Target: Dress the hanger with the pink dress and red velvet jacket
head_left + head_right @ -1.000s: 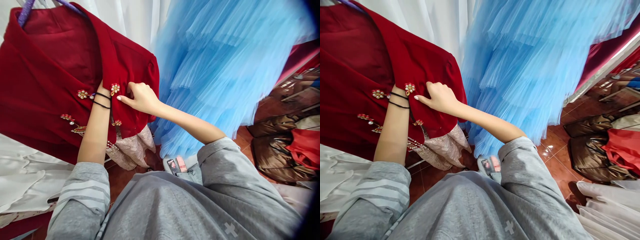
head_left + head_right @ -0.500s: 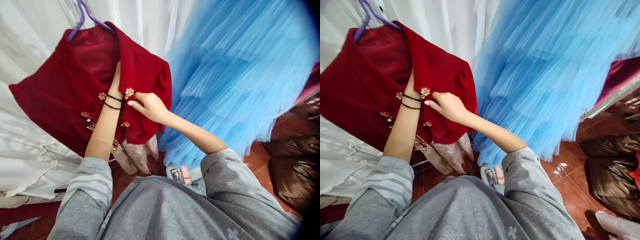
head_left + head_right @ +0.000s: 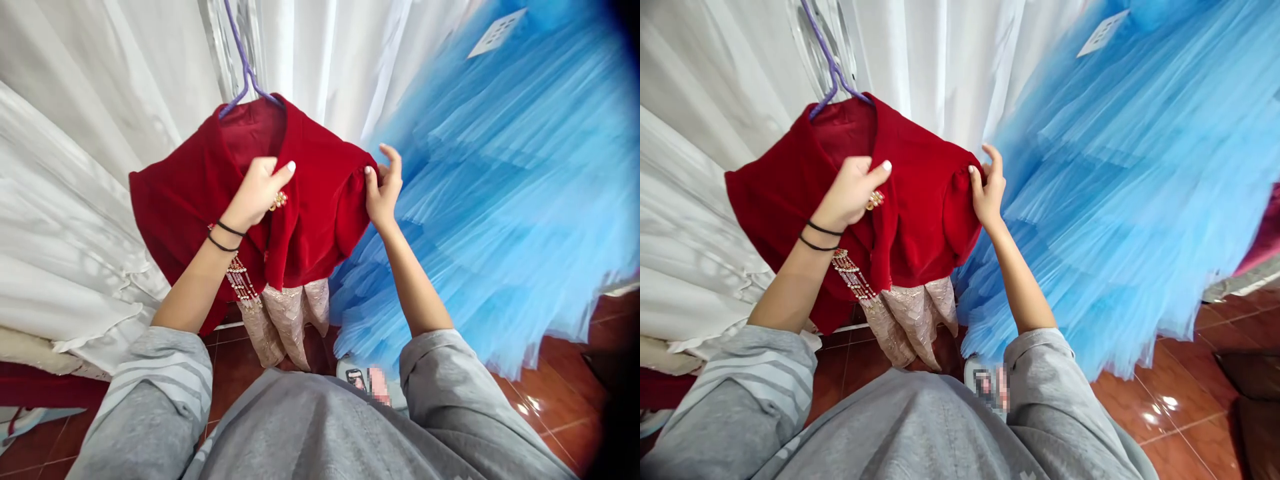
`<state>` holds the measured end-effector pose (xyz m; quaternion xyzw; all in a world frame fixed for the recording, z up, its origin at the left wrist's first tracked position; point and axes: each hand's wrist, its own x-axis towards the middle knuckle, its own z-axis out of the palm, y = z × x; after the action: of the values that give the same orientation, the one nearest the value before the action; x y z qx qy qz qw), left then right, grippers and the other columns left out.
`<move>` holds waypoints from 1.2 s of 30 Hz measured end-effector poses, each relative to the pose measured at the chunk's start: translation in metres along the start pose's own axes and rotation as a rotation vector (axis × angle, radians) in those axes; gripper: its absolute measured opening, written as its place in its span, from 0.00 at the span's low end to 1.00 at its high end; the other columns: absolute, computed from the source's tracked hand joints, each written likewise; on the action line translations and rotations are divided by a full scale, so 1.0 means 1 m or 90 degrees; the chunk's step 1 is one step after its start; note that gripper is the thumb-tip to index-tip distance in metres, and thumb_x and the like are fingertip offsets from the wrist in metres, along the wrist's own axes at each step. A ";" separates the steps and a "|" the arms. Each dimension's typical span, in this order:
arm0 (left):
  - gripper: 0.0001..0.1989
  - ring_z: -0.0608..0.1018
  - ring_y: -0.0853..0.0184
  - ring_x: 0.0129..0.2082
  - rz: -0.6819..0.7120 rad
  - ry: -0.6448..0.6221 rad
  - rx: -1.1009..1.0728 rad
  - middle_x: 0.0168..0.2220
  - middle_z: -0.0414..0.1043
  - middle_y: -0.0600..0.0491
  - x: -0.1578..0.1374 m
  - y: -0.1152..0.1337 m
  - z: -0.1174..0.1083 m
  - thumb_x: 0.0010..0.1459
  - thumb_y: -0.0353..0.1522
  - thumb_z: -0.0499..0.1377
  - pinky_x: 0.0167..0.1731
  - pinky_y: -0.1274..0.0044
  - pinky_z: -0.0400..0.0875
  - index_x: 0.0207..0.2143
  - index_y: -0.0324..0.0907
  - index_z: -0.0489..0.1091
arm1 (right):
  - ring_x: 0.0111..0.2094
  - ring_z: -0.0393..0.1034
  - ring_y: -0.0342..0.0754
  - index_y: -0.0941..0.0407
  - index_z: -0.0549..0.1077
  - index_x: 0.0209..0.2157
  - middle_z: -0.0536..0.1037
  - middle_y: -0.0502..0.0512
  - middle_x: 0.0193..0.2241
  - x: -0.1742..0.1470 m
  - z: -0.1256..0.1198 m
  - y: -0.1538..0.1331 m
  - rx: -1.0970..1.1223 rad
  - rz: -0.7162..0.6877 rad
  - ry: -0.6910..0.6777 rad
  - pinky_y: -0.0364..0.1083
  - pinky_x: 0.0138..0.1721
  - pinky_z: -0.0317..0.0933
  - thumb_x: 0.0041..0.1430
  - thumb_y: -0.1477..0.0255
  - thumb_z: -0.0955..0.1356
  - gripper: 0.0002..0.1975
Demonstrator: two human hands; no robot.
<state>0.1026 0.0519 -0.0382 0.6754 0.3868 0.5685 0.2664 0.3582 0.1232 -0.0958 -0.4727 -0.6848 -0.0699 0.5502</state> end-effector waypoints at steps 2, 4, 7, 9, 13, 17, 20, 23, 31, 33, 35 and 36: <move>0.23 0.65 0.70 0.22 -0.022 0.006 0.091 0.18 0.56 0.57 -0.012 -0.003 -0.001 0.62 0.39 0.60 0.26 0.75 0.65 0.19 0.43 0.55 | 0.42 0.74 0.49 0.61 0.67 0.58 0.77 0.62 0.41 -0.004 0.002 -0.003 0.028 -0.007 -0.003 0.53 0.47 0.69 0.72 0.56 0.51 0.29; 0.25 0.64 0.71 0.20 -0.023 -0.012 0.165 0.17 0.56 0.57 -0.027 0.000 -0.007 0.62 0.41 0.60 0.25 0.76 0.64 0.17 0.43 0.54 | 0.42 0.73 0.50 0.61 0.71 0.52 0.78 0.63 0.41 -0.006 0.000 -0.004 0.055 -0.009 -0.020 0.53 0.47 0.69 0.71 0.56 0.52 0.29; 0.21 0.73 0.66 0.26 0.031 -0.004 0.207 0.21 0.67 0.54 -0.048 0.020 -0.029 0.63 0.44 0.57 0.32 0.74 0.71 0.21 0.42 0.65 | 0.39 0.74 0.52 0.61 0.75 0.47 0.79 0.63 0.38 -0.003 -0.008 -0.004 0.049 0.002 -0.035 0.55 0.46 0.69 0.70 0.54 0.54 0.29; 0.16 0.78 0.62 0.35 0.092 0.082 0.259 0.30 0.75 0.51 -0.055 0.035 -0.051 0.63 0.43 0.57 0.42 0.70 0.73 0.29 0.42 0.73 | 0.41 0.74 0.54 0.61 0.75 0.47 0.78 0.64 0.38 0.004 -0.014 -0.009 0.024 -0.005 -0.014 0.57 0.47 0.69 0.70 0.53 0.55 0.29; 0.12 0.73 0.55 0.55 0.171 0.201 0.373 0.48 0.76 0.48 -0.043 0.043 -0.089 0.59 0.42 0.61 0.62 0.65 0.61 0.43 0.47 0.75 | 0.53 0.70 0.56 0.57 0.70 0.57 0.75 0.65 0.51 0.032 -0.013 -0.048 0.006 -0.115 -0.007 0.62 0.54 0.65 0.70 0.52 0.55 0.29; 0.18 0.67 0.53 0.61 0.164 0.178 0.376 0.51 0.74 0.46 -0.015 0.022 -0.101 0.57 0.46 0.62 0.64 0.66 0.56 0.45 0.47 0.71 | 0.58 0.66 0.56 0.54 0.67 0.59 0.72 0.63 0.56 0.056 0.012 -0.106 0.018 -0.229 -0.118 0.59 0.58 0.63 0.70 0.52 0.56 0.28; 0.19 0.74 0.54 0.51 0.116 0.167 0.369 0.31 0.73 0.48 0.005 0.008 -0.109 0.60 0.51 0.57 0.55 0.68 0.63 0.30 0.46 0.68 | 0.53 0.70 0.56 0.57 0.69 0.55 0.75 0.63 0.49 0.066 0.032 -0.126 0.019 -0.223 -0.134 0.58 0.56 0.64 0.70 0.49 0.54 0.30; 0.28 0.76 0.56 0.38 0.013 0.145 0.394 0.16 0.54 0.53 0.022 0.009 -0.123 0.61 0.54 0.55 0.43 0.67 0.65 0.18 0.47 0.55 | 0.47 0.72 0.57 0.58 0.71 0.46 0.76 0.62 0.39 0.075 0.040 -0.125 0.016 -0.190 -0.147 0.59 0.54 0.65 0.69 0.46 0.52 0.33; 0.19 0.58 0.52 0.67 0.137 0.065 0.470 0.50 0.74 0.45 -0.027 0.025 -0.100 0.58 0.48 0.59 0.66 0.61 0.51 0.47 0.49 0.72 | 0.64 0.56 0.58 0.60 0.62 0.63 0.65 0.68 0.61 -0.015 0.012 -0.132 -0.040 -0.185 -0.006 0.58 0.65 0.52 0.71 0.56 0.55 0.29; 0.26 0.53 0.50 0.70 0.194 -0.014 0.554 0.61 0.67 0.45 -0.049 0.021 -0.085 0.56 0.42 0.61 0.70 0.58 0.44 0.57 0.47 0.69 | 0.62 0.58 0.56 0.61 0.64 0.61 0.67 0.69 0.58 -0.068 0.020 -0.132 -0.042 -0.169 0.002 0.56 0.64 0.54 0.70 0.60 0.55 0.26; 0.29 0.56 0.47 0.69 0.262 -0.126 0.666 0.65 0.62 0.44 -0.062 0.015 -0.073 0.57 0.38 0.61 0.69 0.52 0.41 0.61 0.44 0.66 | 0.59 0.60 0.57 0.61 0.64 0.62 0.67 0.69 0.58 -0.113 0.036 -0.129 -0.050 -0.135 -0.042 0.57 0.62 0.57 0.67 0.61 0.60 0.27; 0.29 0.58 0.47 0.69 0.296 -0.186 0.721 0.66 0.61 0.43 -0.066 0.012 -0.069 0.57 0.35 0.60 0.68 0.49 0.42 0.61 0.43 0.65 | 0.59 0.60 0.58 0.61 0.62 0.63 0.65 0.70 0.59 -0.130 0.045 -0.126 -0.057 -0.110 -0.063 0.58 0.60 0.58 0.65 0.61 0.63 0.30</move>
<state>0.0346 -0.0146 -0.0507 0.8490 0.4305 0.2201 -0.2131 0.2292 0.0083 -0.1668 -0.4391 -0.7452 -0.1243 0.4862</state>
